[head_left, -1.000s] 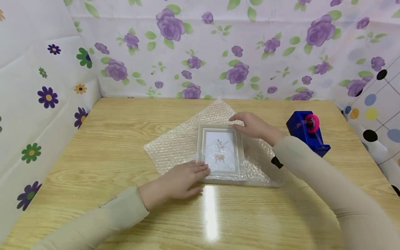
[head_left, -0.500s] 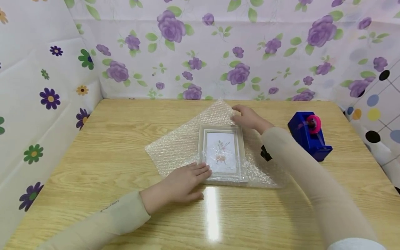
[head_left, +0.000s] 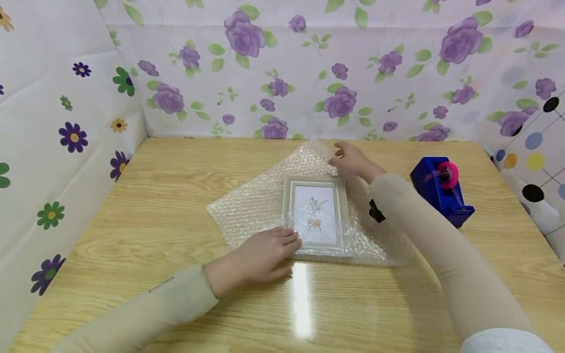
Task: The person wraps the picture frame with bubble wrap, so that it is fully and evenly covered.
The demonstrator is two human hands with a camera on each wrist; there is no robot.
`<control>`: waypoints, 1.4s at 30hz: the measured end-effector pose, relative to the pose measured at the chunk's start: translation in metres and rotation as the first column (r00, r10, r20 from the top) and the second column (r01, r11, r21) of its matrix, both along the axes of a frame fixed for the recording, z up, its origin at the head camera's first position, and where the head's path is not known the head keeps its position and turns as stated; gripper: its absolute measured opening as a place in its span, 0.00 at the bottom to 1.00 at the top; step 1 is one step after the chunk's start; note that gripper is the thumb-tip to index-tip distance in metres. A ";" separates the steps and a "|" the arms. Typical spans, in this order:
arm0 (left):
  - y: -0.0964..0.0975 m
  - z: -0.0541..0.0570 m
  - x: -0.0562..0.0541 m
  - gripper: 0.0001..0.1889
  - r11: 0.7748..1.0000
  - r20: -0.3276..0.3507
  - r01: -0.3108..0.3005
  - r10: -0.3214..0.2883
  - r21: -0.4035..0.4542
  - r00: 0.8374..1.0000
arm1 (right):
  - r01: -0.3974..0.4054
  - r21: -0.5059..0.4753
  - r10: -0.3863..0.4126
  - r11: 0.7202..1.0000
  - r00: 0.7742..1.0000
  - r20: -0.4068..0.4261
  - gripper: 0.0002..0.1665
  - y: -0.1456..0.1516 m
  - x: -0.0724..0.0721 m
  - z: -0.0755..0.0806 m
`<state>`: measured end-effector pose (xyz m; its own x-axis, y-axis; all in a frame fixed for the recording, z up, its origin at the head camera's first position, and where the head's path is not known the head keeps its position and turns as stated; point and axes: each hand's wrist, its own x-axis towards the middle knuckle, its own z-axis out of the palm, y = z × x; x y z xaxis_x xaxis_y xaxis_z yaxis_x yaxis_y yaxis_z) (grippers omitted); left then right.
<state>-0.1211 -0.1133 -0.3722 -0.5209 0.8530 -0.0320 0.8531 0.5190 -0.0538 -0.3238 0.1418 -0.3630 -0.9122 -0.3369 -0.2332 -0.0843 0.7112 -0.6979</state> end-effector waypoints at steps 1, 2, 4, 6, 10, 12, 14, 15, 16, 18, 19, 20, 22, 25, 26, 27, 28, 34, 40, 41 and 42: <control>0.000 0.000 0.000 0.31 1.000 -0.003 0.001 -0.001 -0.003 1.000 | 0.004 -0.011 -0.004 1.000 1.000 -0.004 0.42 0.000 0.000 0.000; 0.000 0.000 0.000 0.31 1.000 -0.003 0.000 0.000 -0.004 1.000 | 0.010 -0.020 -0.010 1.000 1.000 -0.008 0.42 0.000 -0.001 0.000; 0.001 0.001 0.000 0.31 1.000 -0.004 0.001 -0.001 -0.005 1.000 | 0.010 -0.035 -0.011 0.999 1.000 -0.020 0.42 -0.001 -0.001 0.000; 0.001 0.000 0.000 0.30 1.000 -0.011 0.001 -0.001 -0.004 1.000 | 0.011 -0.045 -0.013 0.999 0.999 -0.041 0.41 -0.002 -0.001 -0.001; 0.004 -0.001 0.001 0.30 1.000 -0.033 0.007 -0.007 -0.006 0.999 | 0.022 -0.051 -0.027 0.998 0.995 -0.100 0.32 -0.005 0.000 0.001; 0.005 -0.001 0.001 0.31 1.000 -0.040 0.010 -0.010 -0.012 0.999 | 0.020 -0.057 -0.026 0.998 0.993 -0.118 0.26 -0.006 0.000 0.002; 0.006 -0.001 0.001 0.31 1.000 -0.044 0.009 -0.010 -0.020 0.999 | 0.006 -0.062 -0.014 0.998 0.991 -0.130 0.20 -0.007 0.000 0.003; 0.006 -0.001 0.001 0.31 1.000 -0.046 0.009 -0.010 -0.025 0.999 | -0.001 -0.063 -0.007 0.998 0.991 -0.135 0.18 -0.007 0.000 0.003; 0.006 -0.001 0.002 0.31 1.000 -0.046 0.008 -0.009 -0.027 0.999 | -0.006 -0.064 -0.003 0.998 0.990 -0.138 0.16 -0.008 0.000 0.004; 0.006 0.000 0.002 0.31 1.000 -0.047 0.008 -0.009 -0.024 0.999 | -0.011 -0.065 0.001 0.998 0.989 -0.150 0.14 -0.008 0.000 0.005; 0.006 0.000 0.002 0.31 1.000 -0.045 0.009 -0.010 -0.022 0.999 | -0.010 -0.064 0.000 0.998 0.988 -0.156 0.13 -0.008 0.001 0.006; 0.006 0.001 0.002 0.31 1.000 -0.046 0.011 -0.012 -0.020 0.999 | -0.005 -0.067 -0.005 0.998 0.988 -0.157 0.13 -0.007 0.001 0.007; 0.005 0.002 0.001 0.31 1.000 -0.047 0.014 -0.015 -0.014 0.999 | 0.000 -0.078 -0.012 0.997 0.987 -0.161 0.13 -0.006 0.002 0.010; 0.004 0.002 0.001 0.31 1.000 -0.050 0.019 -0.019 -0.012 0.999 | 0.001 -0.099 -0.017 0.995 0.986 -0.168 0.13 -0.005 0.004 0.013; 0.004 0.002 0.000 0.31 1.000 -0.052 0.018 -0.019 -0.012 0.998 | -0.001 -0.104 -0.017 0.995 0.985 -0.173 0.13 -0.004 0.005 0.013; 0.004 0.002 0.000 0.31 1.000 -0.052 0.017 -0.018 -0.012 0.998 | -0.002 -0.108 -0.017 0.994 0.984 -0.177 0.12 -0.004 0.006 0.014; 0.003 0.002 0.000 0.31 1.000 -0.052 0.016 -0.016 -0.013 0.999 | -0.004 -0.112 -0.016 0.994 0.984 -0.179 0.12 -0.003 0.007 0.014; 0.004 0.001 0.002 0.26 1.000 -0.060 -0.004 0.003 -0.009 0.998 | -0.035 -0.108 0.017 0.994 0.986 -0.167 0.15 -0.001 0.016 0.014; 0.004 -0.001 0.005 0.28 0.998 -0.059 -0.029 0.027 -0.047 0.998 | -0.084 -0.075 0.069 0.994 0.981 -0.183 0.14 0.000 0.028 0.012; 0.003 -0.001 0.005 0.29 0.998 -0.057 -0.034 0.031 -0.054 0.998 | -0.091 -0.075 0.076 0.993 0.979 -0.187 0.13 0.000 0.030 0.011; 0.003 -0.001 0.005 0.29 0.998 -0.055 -0.039 0.035 -0.059 0.998 | -0.102 -0.078 0.086 0.992 0.978 -0.191 0.13 0.000 0.032 0.011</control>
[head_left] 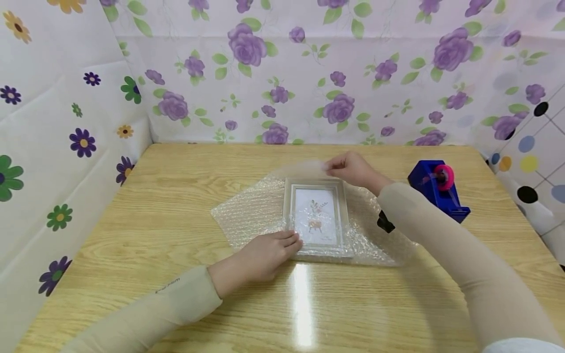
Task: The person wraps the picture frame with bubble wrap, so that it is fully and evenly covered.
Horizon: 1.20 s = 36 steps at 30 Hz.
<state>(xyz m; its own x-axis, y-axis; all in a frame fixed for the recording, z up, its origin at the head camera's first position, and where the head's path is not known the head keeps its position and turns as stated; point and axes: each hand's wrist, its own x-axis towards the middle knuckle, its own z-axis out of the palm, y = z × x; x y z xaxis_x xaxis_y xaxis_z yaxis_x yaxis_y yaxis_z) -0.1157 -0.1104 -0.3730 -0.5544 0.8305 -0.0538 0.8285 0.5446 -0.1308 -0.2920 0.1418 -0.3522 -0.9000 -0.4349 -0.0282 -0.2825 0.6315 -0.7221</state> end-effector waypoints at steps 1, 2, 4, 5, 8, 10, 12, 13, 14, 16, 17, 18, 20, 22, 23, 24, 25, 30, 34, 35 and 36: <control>0.000 0.000 0.000 0.29 1.000 0.001 -0.004 0.004 -0.004 1.000 | -0.010 -0.002 0.010 1.000 1.000 -0.004 0.13 0.000 0.002 -0.001; 0.000 0.000 0.000 0.30 1.000 0.002 -0.008 0.008 -0.007 1.000 | -0.021 -0.001 0.021 1.000 1.000 -0.011 0.13 0.000 0.003 -0.002; 0.000 -0.001 0.000 0.29 1.000 0.003 -0.012 0.012 0.000 1.000 | -0.033 -0.001 0.033 0.999 0.999 -0.014 0.13 0.000 0.007 -0.003; 0.000 -0.002 0.001 0.29 1.000 0.001 -0.014 0.014 0.004 1.000 | -0.042 -0.001 0.042 0.999 0.999 -0.017 0.13 0.000 0.008 -0.004; 0.000 -0.003 0.001 0.27 1.000 -0.008 -0.014 0.014 0.017 1.000 | -0.071 0.009 0.072 0.997 0.997 -0.041 0.12 0.001 0.012 -0.005; 0.001 -0.004 0.001 0.26 1.000 -0.019 -0.010 0.011 0.022 1.000 | -0.087 0.019 0.088 0.996 0.995 -0.054 0.12 0.002 0.015 -0.007; 0.001 -0.004 0.001 0.26 1.000 -0.023 -0.011 0.011 0.021 1.000 | -0.106 0.036 0.108 0.994 0.991 -0.077 0.13 0.002 0.016 -0.008; 0.001 -0.003 0.001 0.26 1.000 -0.024 -0.011 0.011 0.019 1.000 | -0.112 0.045 0.115 0.993 0.990 -0.081 0.13 0.002 0.018 -0.009; 0.001 -0.003 0.001 0.26 1.000 -0.025 -0.011 0.012 0.018 1.000 | -0.122 0.057 0.127 0.991 0.988 -0.089 0.13 0.003 0.019 -0.010; 0.002 -0.003 0.000 0.26 1.000 -0.023 -0.014 0.014 0.016 1.000 | -0.150 0.080 0.159 0.985 0.980 -0.119 0.13 0.003 0.020 -0.012; 0.002 -0.003 0.000 0.27 1.000 -0.022 -0.015 0.015 0.015 1.000 | -0.166 0.093 0.178 0.982 0.974 -0.140 0.14 0.004 0.021 -0.013; 0.002 -0.004 0.000 0.27 1.000 -0.022 -0.014 0.014 0.016 1.000 | -0.181 0.102 0.195 0.978 0.968 -0.155 0.14 0.004 0.022 -0.013; 0.002 -0.004 0.000 0.27 1.000 -0.030 -0.009 0.009 0.019 1.000 | -0.212 0.114 0.231 0.971 0.954 -0.189 0.15 0.006 0.024 -0.016; 0.002 -0.004 0.000 0.26 1.000 -0.040 -0.001 0.002 0.026 0.999 | -0.239 0.124 0.262 0.963 0.937 -0.229 0.15 0.006 0.025 -0.018; 0.002 -0.005 0.000 0.26 1.000 -0.046 0.002 -0.001 0.028 0.999 | -0.252 0.133 0.278 0.959 0.928 -0.249 0.15 0.007 0.025 -0.019; 0.002 -0.005 0.000 0.26 1.000 -0.052 0.006 -0.004 0.031 0.999 | -0.265 0.145 0.295 0.953 0.917 -0.268 0.15 0.007 0.026 -0.020; 0.002 -0.005 0.000 0.26 0.999 -0.058 0.009 -0.007 0.034 0.998 | -0.279 0.164 0.316 0.946 0.904 -0.289 0.14 0.006 0.025 -0.021; 0.002 -0.006 0.000 0.25 0.999 -0.074 0.012 -0.009 0.041 0.997 | -0.334 0.265 0.416 0.905 0.825 -0.382 0.13 0.005 0.026 -0.024; 0.003 -0.006 0.001 0.25 0.999 -0.075 0.010 -0.007 0.047 0.997 | -0.329 0.328 0.449 0.886 0.789 -0.420 0.15 0.004 0.029 -0.025; 0.003 -0.006 0.001 0.25 0.999 -0.075 0.009 -0.005 0.048 0.997 | -0.321 0.354 0.456 0.878 0.783 -0.423 0.15 0.003 0.030 -0.025; 0.003 -0.007 0.001 0.25 0.999 -0.076 0.007 -0.003 0.048 0.997 | -0.311 0.382 0.463 0.870 0.780 -0.421 0.16 0.003 0.031 -0.025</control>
